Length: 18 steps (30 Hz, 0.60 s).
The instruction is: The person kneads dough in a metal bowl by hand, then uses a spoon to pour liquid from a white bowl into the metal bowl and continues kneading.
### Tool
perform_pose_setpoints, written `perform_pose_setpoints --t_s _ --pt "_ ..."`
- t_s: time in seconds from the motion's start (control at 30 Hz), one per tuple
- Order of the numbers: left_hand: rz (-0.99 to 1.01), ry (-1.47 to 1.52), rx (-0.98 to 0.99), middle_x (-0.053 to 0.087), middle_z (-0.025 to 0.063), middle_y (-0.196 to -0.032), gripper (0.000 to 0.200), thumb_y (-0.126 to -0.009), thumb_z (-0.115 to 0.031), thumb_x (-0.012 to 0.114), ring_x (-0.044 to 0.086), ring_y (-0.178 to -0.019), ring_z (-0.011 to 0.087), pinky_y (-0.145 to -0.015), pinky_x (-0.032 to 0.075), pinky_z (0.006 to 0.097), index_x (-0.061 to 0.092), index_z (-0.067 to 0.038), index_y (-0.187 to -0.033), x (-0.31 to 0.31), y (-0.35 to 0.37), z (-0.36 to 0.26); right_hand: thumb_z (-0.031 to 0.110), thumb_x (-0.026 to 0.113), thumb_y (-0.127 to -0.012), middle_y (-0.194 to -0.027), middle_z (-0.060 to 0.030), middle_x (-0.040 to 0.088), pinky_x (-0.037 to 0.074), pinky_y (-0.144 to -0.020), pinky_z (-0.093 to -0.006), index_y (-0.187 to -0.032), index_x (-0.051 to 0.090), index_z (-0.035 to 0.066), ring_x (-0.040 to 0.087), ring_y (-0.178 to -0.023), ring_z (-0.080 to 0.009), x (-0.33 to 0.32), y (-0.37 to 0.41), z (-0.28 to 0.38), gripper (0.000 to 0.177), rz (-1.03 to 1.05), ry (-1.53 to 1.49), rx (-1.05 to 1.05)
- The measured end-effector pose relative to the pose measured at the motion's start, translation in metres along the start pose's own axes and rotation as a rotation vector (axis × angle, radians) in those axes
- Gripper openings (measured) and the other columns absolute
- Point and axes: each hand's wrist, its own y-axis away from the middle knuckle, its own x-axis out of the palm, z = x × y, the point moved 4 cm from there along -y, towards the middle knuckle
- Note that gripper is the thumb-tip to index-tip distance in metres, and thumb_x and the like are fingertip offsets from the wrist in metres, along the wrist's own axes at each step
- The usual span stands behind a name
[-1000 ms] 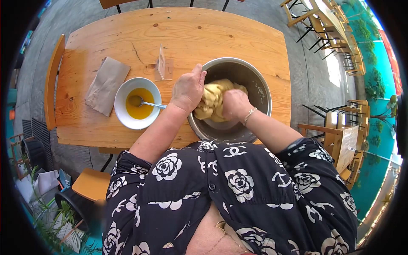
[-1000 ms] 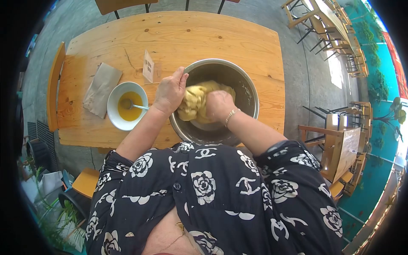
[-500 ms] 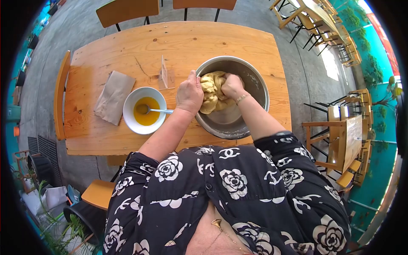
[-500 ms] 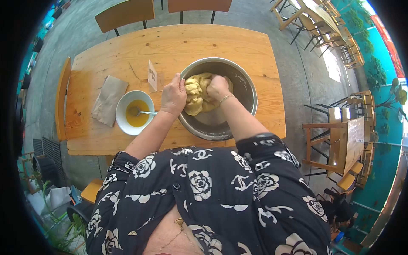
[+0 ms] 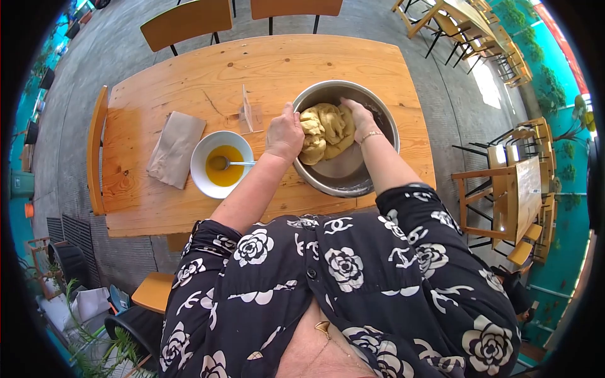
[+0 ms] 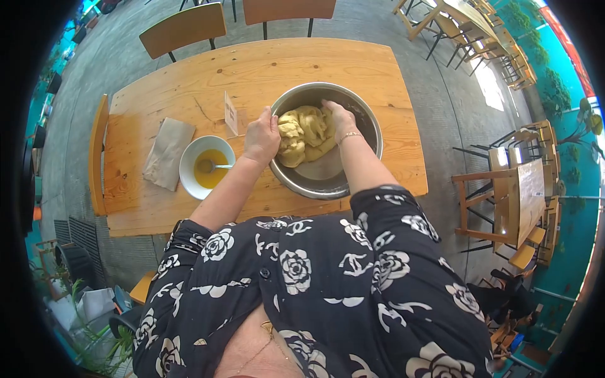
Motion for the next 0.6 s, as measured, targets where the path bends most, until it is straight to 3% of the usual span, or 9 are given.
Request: perform_pose_setpoints --t_s 0.13,0.17,0.2,0.27,0.37,0.43,0.47,0.53,0.6 --pt "-0.045 -0.017 -0.023 0.068 0.0278 -0.083 0.033 -0.102 -0.023 0.047 0.066 -0.082 0.0471 -0.074 0.052 0.0550 0.055 -0.001 -0.124 -0.002 0.002 -0.003 0.032 0.084 -0.077 -0.110 -0.0138 0.069 0.056 -0.087 -0.0368 -0.115 0.066 0.000 0.069 -0.096 -0.0245 0.025 0.034 0.023 0.053 0.234 0.389 -0.166" --pt "-0.051 -0.018 -0.034 0.068 0.0277 -0.083 0.032 -0.101 -0.023 0.047 0.066 -0.081 0.0470 -0.074 0.052 0.0549 0.055 -0.001 -0.123 -0.003 0.003 -0.002 0.029 0.087 -0.071 -0.108 -0.0123 0.070 0.056 -0.084 -0.0330 -0.112 0.067 0.000 0.069 -0.095 -0.0235 0.026 0.034 0.029 0.054 0.240 0.633 -0.228" --pt "-0.053 -0.021 -0.044 0.068 0.0275 -0.083 0.032 -0.101 -0.023 0.047 0.066 -0.081 0.0470 -0.073 0.052 0.0548 0.055 0.000 -0.123 -0.003 0.007 -0.001 0.032 0.088 -0.069 -0.104 -0.0119 0.071 0.055 -0.082 -0.0334 -0.111 0.067 -0.001 0.069 -0.095 -0.0216 0.034 0.051 0.038 0.057 0.320 0.825 -0.297" --pt "-0.104 0.008 -0.017 0.069 0.0271 -0.084 0.032 -0.101 -0.022 0.047 0.066 -0.080 0.0467 -0.072 0.052 0.0544 0.056 0.000 -0.122 0.001 0.009 0.004 0.034 0.087 -0.065 -0.098 -0.0155 0.071 0.055 -0.082 -0.0360 -0.107 0.066 0.000 0.069 -0.095 -0.0249 0.048 0.092 0.053 0.058 0.235 1.255 -0.522" --pt "-0.114 0.033 -0.020 0.069 0.0265 -0.084 0.031 -0.101 -0.021 0.049 0.066 -0.079 0.0461 -0.071 0.052 0.0543 0.056 0.000 -0.121 0.000 0.010 0.002 0.035 0.086 -0.062 -0.100 -0.0212 0.069 0.053 -0.088 -0.0429 -0.104 0.061 0.003 0.067 -0.099 -0.0360 0.056 0.165 0.042 0.059 0.160 1.635 -0.657" --pt "-0.111 0.029 -0.020 0.069 0.0263 -0.083 0.029 -0.100 -0.020 0.049 0.066 -0.079 0.0458 -0.070 0.052 0.0542 0.056 0.000 -0.120 -0.002 0.009 0.001 0.031 0.085 -0.065 -0.100 -0.0199 0.069 0.054 -0.086 -0.0441 -0.106 0.059 0.006 0.068 -0.098 -0.0332 0.055 0.186 0.019 0.055 0.157 1.830 -0.763" --pt "-0.111 0.023 -0.012 0.068 0.0263 -0.083 0.029 -0.100 -0.020 0.050 0.066 -0.079 0.0457 -0.070 0.052 0.0542 0.056 0.000 -0.120 -0.001 0.009 0.001 0.024 0.077 -0.073 -0.091 -0.0176 0.071 0.055 -0.081 -0.0443 -0.102 0.061 0.005 0.070 -0.091 -0.0333 0.050 0.194 0.003 0.038 0.172 1.812 -0.963" --pt "-0.107 0.013 -0.002 0.068 0.0263 -0.082 0.028 -0.100 -0.019 0.050 0.066 -0.078 0.0456 -0.069 0.052 0.0541 0.056 0.000 -0.120 0.000 0.010 0.000 0.014 0.060 -0.085 -0.086 -0.0168 0.073 0.056 -0.079 -0.0419 -0.091 0.069 0.003 0.072 -0.087 -0.0317 0.047 0.198 -0.022 0.016 0.321 1.831 -0.976" --pt "-0.103 0.006 0.005 0.068 0.0262 -0.080 0.029 -0.100 -0.019 0.050 0.066 -0.077 0.0455 -0.068 0.052 0.0540 0.056 0.000 -0.121 -0.001 0.011 -0.002 0.011 0.059 -0.082 -0.081 -0.0160 0.072 0.056 -0.076 -0.0425 -0.086 0.071 0.003 0.072 -0.082 -0.0330 0.045 0.178 -0.037 0.015 0.291 1.827 -0.902"
